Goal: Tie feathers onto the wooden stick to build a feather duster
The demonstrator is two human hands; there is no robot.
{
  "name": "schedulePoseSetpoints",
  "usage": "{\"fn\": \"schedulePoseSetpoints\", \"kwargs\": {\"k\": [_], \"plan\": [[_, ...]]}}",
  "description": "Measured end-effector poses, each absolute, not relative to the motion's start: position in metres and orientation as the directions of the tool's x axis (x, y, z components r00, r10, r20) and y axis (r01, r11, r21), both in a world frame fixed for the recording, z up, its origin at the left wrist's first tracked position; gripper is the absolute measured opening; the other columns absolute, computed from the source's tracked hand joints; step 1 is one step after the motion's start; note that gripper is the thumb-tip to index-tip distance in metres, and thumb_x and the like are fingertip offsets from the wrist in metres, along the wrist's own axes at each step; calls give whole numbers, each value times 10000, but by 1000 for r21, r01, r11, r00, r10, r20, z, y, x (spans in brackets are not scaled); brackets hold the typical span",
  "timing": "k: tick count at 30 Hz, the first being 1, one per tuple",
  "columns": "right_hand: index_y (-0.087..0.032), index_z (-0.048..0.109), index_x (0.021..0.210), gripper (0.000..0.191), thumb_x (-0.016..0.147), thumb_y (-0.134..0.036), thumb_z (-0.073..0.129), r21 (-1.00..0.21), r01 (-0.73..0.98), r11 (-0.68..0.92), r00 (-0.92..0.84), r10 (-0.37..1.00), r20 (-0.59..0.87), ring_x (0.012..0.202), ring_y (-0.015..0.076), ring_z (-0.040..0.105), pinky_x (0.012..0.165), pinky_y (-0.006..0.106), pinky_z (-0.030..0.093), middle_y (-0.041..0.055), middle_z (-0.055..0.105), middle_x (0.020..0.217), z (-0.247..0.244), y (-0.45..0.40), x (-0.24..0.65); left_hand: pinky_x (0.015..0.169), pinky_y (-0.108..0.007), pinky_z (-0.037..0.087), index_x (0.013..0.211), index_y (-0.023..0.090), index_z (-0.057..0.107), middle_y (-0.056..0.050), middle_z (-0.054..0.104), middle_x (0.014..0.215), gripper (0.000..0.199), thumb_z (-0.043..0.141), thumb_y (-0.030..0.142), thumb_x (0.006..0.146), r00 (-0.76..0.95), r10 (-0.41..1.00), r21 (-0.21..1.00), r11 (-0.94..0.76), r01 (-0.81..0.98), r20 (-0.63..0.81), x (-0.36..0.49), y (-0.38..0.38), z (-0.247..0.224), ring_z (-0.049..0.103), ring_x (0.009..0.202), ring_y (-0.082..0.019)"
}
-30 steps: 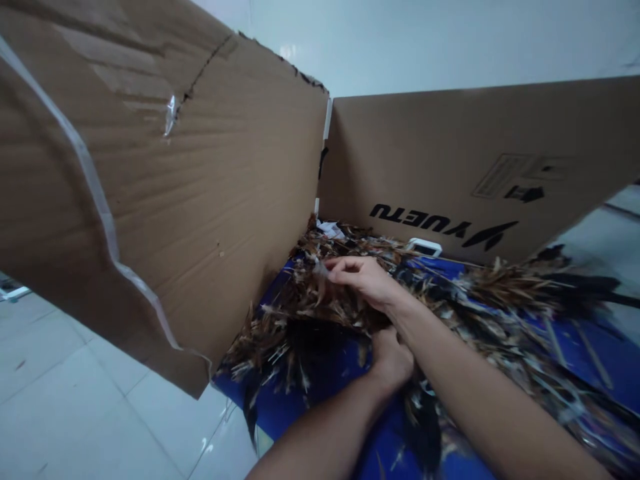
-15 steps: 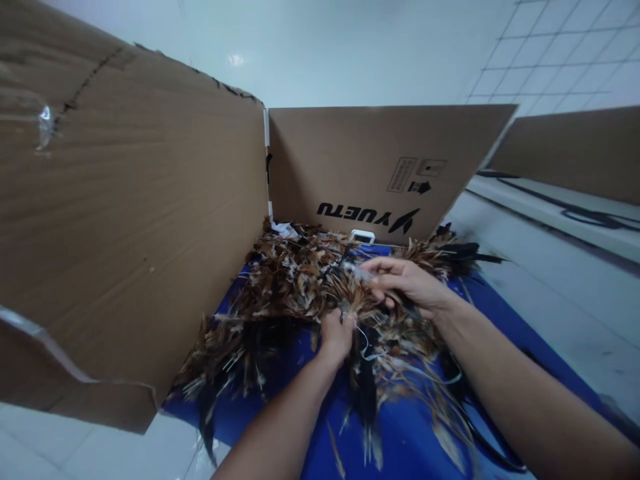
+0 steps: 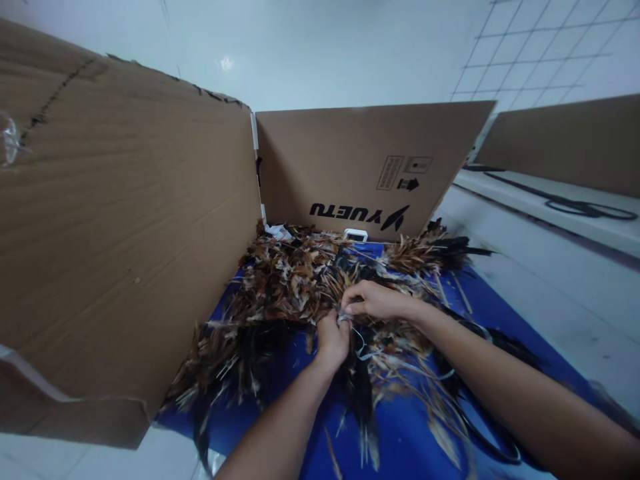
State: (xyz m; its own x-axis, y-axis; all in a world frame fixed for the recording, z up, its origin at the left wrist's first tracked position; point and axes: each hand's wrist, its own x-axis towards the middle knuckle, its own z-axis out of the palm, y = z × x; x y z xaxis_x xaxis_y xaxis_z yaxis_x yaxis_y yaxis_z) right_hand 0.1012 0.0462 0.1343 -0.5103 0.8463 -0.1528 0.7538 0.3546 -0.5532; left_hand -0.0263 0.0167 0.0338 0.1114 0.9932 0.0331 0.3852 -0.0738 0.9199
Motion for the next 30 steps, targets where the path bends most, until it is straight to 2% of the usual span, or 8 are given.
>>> {"fn": "schedulePoseSetpoints", "kwargs": {"k": [6, 12, 16, 22, 25, 30], "plan": [[-212, 706, 767, 171, 684, -169, 562, -252, 876, 412, -461, 868, -184, 728, 163, 624, 638, 219, 416, 12, 692, 722, 136, 49, 89, 667, -239, 389, 900, 139, 623, -77, 660, 816, 247, 418, 217, 785, 121, 991, 895, -101, 434, 54, -27, 16, 33, 565, 723, -163], [-199, 710, 770, 194, 678, -164, 542, 7, 923, 384, -375, 905, -202, 752, 203, 643, 579, 235, 419, 80, 699, 766, 142, 44, 69, 685, -247, 392, 933, 130, 621, -98, 666, 868, 265, 423, 226, 784, 143, 987, 890, -124, 439, 67, -27, 13, 35, 578, 757, -176], [-186, 705, 770, 186, 667, -143, 557, 64, 941, 331, -314, 930, -194, 730, 196, 644, 531, 220, 404, 91, 693, 765, 149, 41, 57, 694, -241, 396, 940, 134, 623, -91, 666, 871, 275, 402, 211, 795, 176, 981, 891, -147, 429, 77, -27, 12, 37, 578, 757, -171], [-227, 662, 822, 193, 659, -150, 593, 30, 960, 278, -269, 947, -173, 732, 172, 625, 526, 208, 378, 41, 674, 792, 146, 39, 59, 702, -239, 399, 952, 148, 624, -82, 668, 863, 293, 374, 196, 807, 205, 975, 889, -172, 425, 91, -28, 13, 38, 580, 759, -170], [-215, 633, 892, 205, 689, -209, 604, 26, 948, 316, -315, 948, -37, 815, 188, 595, 623, 241, 394, 51, 659, 866, 145, 36, 68, 694, -238, 395, 941, 148, 622, -75, 663, 838, 293, 364, 198, 811, 188, 979, 892, -155, 424, 81, -28, 15, 38, 571, 745, -165], [-182, 619, 919, 175, 777, -266, 559, 68, 950, 305, -308, 877, 368, 945, 226, 501, 801, 322, 353, 80, 610, 959, 152, 15, 76, 659, -233, 386, 880, 170, 626, -46, 641, 757, 267, 375, 238, 819, 171, 985, 895, -109, 433, 37, -27, 16, 37, 544, 684, -152]]}}
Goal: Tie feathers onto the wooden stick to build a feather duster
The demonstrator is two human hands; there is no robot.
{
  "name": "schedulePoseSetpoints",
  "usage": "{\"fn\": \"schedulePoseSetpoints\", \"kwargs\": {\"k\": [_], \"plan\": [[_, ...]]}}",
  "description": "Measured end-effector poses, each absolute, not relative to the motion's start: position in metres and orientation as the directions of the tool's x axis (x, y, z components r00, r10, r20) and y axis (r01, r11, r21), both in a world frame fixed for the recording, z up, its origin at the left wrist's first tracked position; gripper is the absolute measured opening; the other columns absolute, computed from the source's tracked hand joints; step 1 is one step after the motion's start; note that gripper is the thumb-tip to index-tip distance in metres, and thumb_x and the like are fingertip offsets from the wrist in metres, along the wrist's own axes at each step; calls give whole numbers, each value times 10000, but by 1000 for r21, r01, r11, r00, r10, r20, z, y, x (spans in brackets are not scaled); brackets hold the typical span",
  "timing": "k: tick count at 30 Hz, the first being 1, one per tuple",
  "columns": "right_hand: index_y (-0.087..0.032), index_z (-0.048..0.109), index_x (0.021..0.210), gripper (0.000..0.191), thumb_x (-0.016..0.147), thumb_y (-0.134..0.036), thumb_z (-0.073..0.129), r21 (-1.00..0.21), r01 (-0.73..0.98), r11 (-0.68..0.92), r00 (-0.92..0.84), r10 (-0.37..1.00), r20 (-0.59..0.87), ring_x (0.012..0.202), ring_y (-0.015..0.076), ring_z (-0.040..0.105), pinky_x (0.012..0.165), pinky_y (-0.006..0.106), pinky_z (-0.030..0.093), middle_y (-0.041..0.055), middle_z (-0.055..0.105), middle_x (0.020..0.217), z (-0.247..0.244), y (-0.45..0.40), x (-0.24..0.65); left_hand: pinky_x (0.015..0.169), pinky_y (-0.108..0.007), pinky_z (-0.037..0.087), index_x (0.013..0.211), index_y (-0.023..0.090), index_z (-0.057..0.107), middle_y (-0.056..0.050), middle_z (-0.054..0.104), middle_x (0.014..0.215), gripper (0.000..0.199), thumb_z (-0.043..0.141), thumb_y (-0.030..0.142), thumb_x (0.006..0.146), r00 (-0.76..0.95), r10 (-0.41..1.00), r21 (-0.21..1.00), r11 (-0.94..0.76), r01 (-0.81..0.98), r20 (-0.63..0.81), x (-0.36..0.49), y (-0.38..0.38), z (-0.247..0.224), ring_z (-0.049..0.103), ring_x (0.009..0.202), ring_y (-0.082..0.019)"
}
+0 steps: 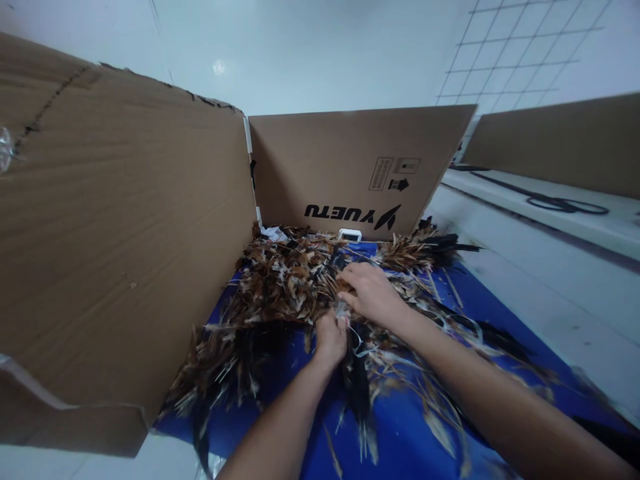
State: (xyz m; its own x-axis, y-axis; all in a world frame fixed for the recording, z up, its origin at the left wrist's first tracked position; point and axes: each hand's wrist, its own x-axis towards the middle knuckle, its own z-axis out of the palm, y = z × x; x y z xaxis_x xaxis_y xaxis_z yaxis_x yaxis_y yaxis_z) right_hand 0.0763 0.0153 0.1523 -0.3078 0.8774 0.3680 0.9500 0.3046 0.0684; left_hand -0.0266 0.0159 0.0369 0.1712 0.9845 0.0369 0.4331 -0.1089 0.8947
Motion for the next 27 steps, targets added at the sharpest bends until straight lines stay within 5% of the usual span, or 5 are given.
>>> {"fn": "schedulePoseSetpoints", "kwargs": {"k": [5, 9, 14, 18, 27], "plan": [[-171, 616, 818, 229, 875, -279, 422, -55, 971, 234, -161, 803, 574, 821, 212, 539, 781, 340, 356, 84, 625, 810, 136, -27, 76, 659, -242, 390, 851, 152, 625, -63, 640, 763, 264, 376, 235, 819, 152, 987, 892, -105, 440, 42, -29, 16, 39, 544, 682, -157], [-185, 604, 833, 194, 838, -312, 457, -434, 889, 147, 31, 925, 379, 692, 177, 592, 676, 307, 435, 56, 645, 762, 95, -38, 79, 676, -243, 393, 846, 146, 623, -78, 650, 801, 253, 385, 224, 819, 164, 985, 892, -121, 436, 53, -31, 15, 43, 558, 717, -161], [-175, 522, 870, 263, 640, -247, 629, -916, 385, -112, 207, 978, -33, 549, 125, 595, 542, 257, 483, -5, 606, 694, 61, -19, 80, 679, -247, 392, 811, 135, 624, -84, 653, 801, 245, 389, 207, 808, 126, 991, 894, -103, 435, 53, -32, 14, 46, 568, 729, -165], [-164, 525, 740, 131, 616, -172, 566, -952, 158, -262, 130, 961, -243, 375, 63, 436, 363, 175, 321, -56, 522, 521, 67, -9, 80, 665, -251, 398, 821, 129, 627, -83, 652, 787, 251, 399, 233, 809, 119, 991, 900, -102, 423, 57, -32, 15, 45, 570, 710, -166], [-145, 589, 499, 309, 639, -420, 597, -881, 443, -166, 123, 985, -124, 384, 62, 290, 395, 217, 185, -71, 342, 358, 86, -5, 88, 716, -270, 418, 872, 125, 629, -107, 659, 812, 275, 368, 205, 837, 172, 979, 875, -175, 451, 108, -32, 11, 51, 598, 765, -183]]}}
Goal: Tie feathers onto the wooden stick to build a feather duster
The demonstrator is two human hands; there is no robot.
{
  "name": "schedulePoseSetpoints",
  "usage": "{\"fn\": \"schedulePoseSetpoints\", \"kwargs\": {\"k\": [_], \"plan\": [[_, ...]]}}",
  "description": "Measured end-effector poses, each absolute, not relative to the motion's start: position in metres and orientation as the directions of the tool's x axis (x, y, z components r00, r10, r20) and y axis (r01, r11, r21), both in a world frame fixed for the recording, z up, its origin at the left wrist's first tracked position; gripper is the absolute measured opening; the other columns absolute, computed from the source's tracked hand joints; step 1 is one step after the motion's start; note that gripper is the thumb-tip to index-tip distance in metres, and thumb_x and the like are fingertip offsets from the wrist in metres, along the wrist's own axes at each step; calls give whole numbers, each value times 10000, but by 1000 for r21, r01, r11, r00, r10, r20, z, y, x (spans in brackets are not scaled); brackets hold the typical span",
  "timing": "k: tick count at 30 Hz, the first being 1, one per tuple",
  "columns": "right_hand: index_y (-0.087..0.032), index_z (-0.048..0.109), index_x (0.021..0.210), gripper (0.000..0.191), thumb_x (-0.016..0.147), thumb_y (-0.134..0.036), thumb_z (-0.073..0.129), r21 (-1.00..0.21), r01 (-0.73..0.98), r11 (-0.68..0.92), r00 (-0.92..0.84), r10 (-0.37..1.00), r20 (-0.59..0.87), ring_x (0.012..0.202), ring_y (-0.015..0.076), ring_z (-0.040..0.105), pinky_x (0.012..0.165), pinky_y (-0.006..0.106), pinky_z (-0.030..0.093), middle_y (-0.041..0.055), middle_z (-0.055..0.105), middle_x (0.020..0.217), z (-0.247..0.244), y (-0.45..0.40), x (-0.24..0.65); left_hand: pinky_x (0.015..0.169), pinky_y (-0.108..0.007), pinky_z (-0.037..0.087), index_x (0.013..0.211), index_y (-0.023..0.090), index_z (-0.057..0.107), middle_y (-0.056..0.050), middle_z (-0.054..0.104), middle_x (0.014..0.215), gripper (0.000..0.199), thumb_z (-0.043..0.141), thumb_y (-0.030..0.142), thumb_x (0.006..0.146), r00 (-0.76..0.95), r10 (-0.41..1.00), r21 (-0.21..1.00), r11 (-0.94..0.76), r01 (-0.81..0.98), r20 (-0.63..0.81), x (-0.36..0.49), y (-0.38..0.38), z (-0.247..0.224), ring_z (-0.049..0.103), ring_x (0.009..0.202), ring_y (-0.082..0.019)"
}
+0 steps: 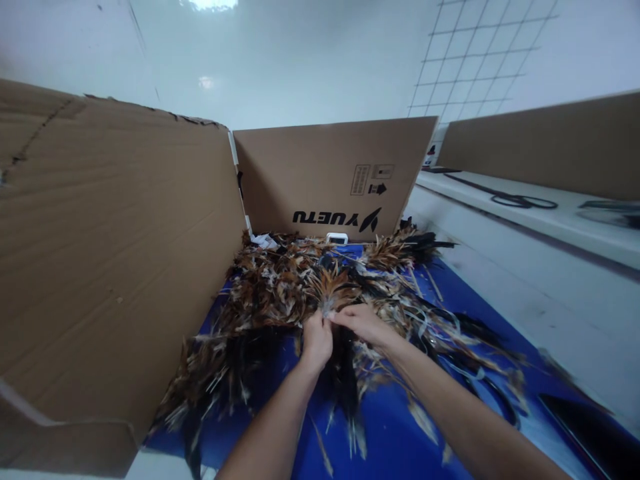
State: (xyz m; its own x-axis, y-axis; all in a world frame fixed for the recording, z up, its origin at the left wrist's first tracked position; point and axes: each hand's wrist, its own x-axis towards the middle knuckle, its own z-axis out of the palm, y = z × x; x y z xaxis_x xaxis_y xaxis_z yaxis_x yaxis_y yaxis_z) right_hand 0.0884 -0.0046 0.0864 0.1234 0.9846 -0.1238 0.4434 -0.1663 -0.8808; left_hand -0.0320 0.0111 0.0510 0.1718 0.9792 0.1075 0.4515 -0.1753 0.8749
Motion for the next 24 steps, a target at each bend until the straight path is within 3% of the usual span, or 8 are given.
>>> {"fn": "schedulePoseSetpoints", "kwargs": {"k": [3, 10, 24], "plan": [[-146, 578, 448, 369, 601, -479, 619, -858, 490, -154, 193, 979, -65, 414, 69, 313, 411, 220, 195, -58, 364, 369, 80, 3, 87, 737, -278, 426, 908, 128, 620, -115, 659, 828, 283, 354, 206, 853, 181, 975, 852, -204, 482, 132, -32, 9, 53, 608, 794, -189], [-160, 503, 371, 313, 531, -384, 652, -890, 422, -170, 269, 961, -56, 411, 64, 294, 411, 221, 189, -63, 352, 364, 74, 11, 83, 774, -317, 438, 1014, 106, 576, -147, 645, 904, 297, 332, 153, 851, 190, 952, 776, -305, 551, 239, -30, 5, 52, 607, 844, -206], [-182, 402, 373, 246, 503, -200, 610, -933, 293, -209, 211, 966, -151, 403, 61, 277, 416, 222, 211, -87, 324, 360, 91, 1, 89, 863, -346, 423, 1216, 1, 449, -211, 584, 1046, 414, 290, 123, 854, 267, 911, 672, -411, 616, 313, -22, -6, 48, 554, 971, -233]]}}
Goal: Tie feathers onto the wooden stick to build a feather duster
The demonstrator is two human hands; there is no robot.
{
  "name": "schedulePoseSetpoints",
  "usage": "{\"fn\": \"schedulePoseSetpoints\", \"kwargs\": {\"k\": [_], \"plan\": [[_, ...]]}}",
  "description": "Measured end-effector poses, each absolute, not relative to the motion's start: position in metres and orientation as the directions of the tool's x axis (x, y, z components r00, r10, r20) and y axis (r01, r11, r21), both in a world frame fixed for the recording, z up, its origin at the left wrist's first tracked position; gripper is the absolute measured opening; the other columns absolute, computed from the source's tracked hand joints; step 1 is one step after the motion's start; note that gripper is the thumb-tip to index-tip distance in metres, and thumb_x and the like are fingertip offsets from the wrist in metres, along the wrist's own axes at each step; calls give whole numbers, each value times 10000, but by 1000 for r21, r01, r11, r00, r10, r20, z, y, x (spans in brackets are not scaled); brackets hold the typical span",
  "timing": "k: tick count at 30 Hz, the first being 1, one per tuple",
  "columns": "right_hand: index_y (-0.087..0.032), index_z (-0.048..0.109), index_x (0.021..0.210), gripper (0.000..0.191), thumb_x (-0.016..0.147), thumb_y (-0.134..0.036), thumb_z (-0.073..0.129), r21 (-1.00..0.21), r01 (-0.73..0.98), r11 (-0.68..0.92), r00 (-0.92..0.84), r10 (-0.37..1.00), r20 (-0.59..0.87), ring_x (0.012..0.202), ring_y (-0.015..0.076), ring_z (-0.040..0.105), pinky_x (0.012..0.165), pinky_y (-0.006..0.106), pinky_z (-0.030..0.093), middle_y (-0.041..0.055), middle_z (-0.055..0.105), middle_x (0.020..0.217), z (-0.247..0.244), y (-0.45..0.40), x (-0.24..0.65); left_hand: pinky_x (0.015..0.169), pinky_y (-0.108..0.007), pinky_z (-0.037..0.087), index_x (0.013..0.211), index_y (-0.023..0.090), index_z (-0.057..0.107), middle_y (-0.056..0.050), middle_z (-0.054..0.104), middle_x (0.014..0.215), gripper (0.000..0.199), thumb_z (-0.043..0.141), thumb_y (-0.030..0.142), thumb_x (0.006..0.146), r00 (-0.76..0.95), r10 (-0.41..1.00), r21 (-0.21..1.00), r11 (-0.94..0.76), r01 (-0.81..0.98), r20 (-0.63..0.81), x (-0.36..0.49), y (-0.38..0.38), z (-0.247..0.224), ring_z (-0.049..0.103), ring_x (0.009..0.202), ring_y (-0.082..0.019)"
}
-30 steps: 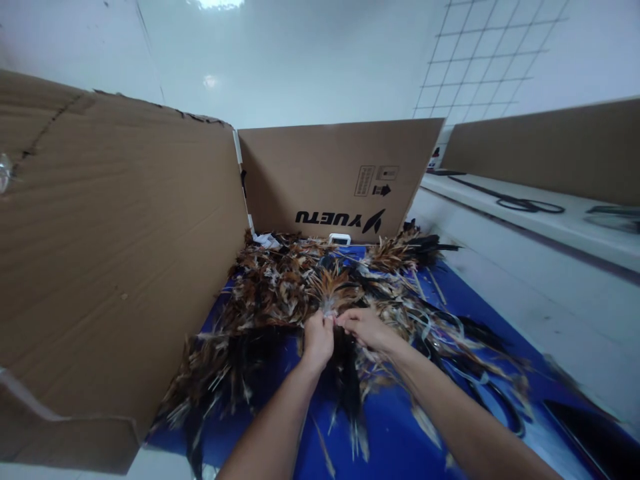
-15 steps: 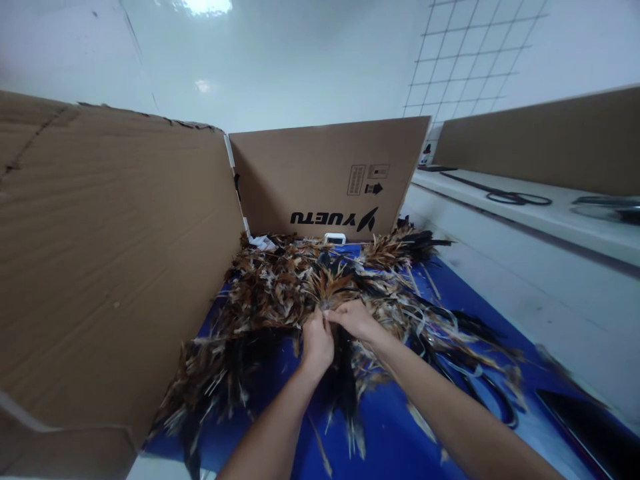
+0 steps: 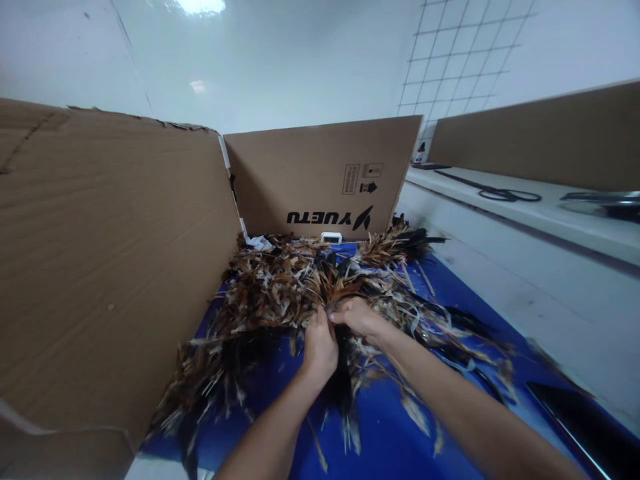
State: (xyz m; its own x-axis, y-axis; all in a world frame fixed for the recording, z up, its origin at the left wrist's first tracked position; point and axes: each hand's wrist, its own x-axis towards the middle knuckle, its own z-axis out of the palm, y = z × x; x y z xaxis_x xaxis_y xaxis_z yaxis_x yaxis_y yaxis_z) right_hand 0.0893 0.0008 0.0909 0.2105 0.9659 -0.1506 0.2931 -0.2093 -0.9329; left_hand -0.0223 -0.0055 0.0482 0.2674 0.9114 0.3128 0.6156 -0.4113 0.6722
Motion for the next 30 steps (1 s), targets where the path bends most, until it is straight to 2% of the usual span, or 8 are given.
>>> {"fn": "schedulePoseSetpoints", "kwargs": {"k": [4, 9, 17, 21, 25, 30], "plan": [[-176, 394, 366, 238, 485, -170, 601, -945, 265, -192, 190, 971, -145, 426, 59, 291, 432, 218, 229, -83, 340, 377, 90, 1, 91, 824, -337, 442, 1223, -3, 446, -206, 590, 998, 419, 277, 130, 863, 267, 908, 630, -417, 655, 323, -20, -6, 46, 566, 924, -228], [-197, 336, 388, 312, 528, -250, 610, -969, 175, -175, 190, 972, -141, 401, 46, 221, 398, 217, 178, -94, 266, 365, 85, -8, 93, 852, -352, 440, 1260, 22, 422, -198, 581, 1036, 444, 301, 124, 845, 269, 887, 594, -453, 665, 375, -20, -10, 47, 558, 962, -225], [-181, 403, 428, 335, 518, -341, 684, -990, 13, -143, 135, 981, -140, 386, 33, 199, 383, 216, 138, -96, 256, 379, 76, -24, 110, 841, -332, 449, 1196, 120, 520, -136, 616, 981, 390, 318, 154, 864, 271, 882, 642, -468, 607, 386, -12, -19, 54, 573, 959, -196], [-172, 434, 437, 297, 533, -327, 669, -992, -29, -124, 128, 984, -127, 401, 40, 228, 399, 213, 167, -91, 271, 379, 68, -24, 118, 835, -324, 451, 1174, 124, 546, -137, 623, 971, 371, 352, 149, 859, 274, 875, 622, -477, 620, 398, -8, -20, 56, 575, 965, -199], [-159, 433, 395, 292, 501, -287, 673, -996, 4, -90, 193, 977, -88, 444, 53, 306, 440, 215, 240, -65, 365, 413, 60, -20, 125, 841, -316, 448, 1192, 137, 535, -129, 623, 974, 376, 361, 145, 859, 289, 849, 572, -515, 639, 442, -4, -20, 54, 576, 964, -192], [-152, 453, 396, 224, 475, -215, 653, -987, -47, -155, 277, 947, -162, 422, 49, 313, 424, 204, 233, -73, 379, 385, 55, -20, 125, 848, -326, 455, 1257, 90, 464, -156, 606, 987, 411, 325, 152, 875, 344, 814, 478, -561, 676, 467, -1, -19, 47, 565, 985, -203]]}}
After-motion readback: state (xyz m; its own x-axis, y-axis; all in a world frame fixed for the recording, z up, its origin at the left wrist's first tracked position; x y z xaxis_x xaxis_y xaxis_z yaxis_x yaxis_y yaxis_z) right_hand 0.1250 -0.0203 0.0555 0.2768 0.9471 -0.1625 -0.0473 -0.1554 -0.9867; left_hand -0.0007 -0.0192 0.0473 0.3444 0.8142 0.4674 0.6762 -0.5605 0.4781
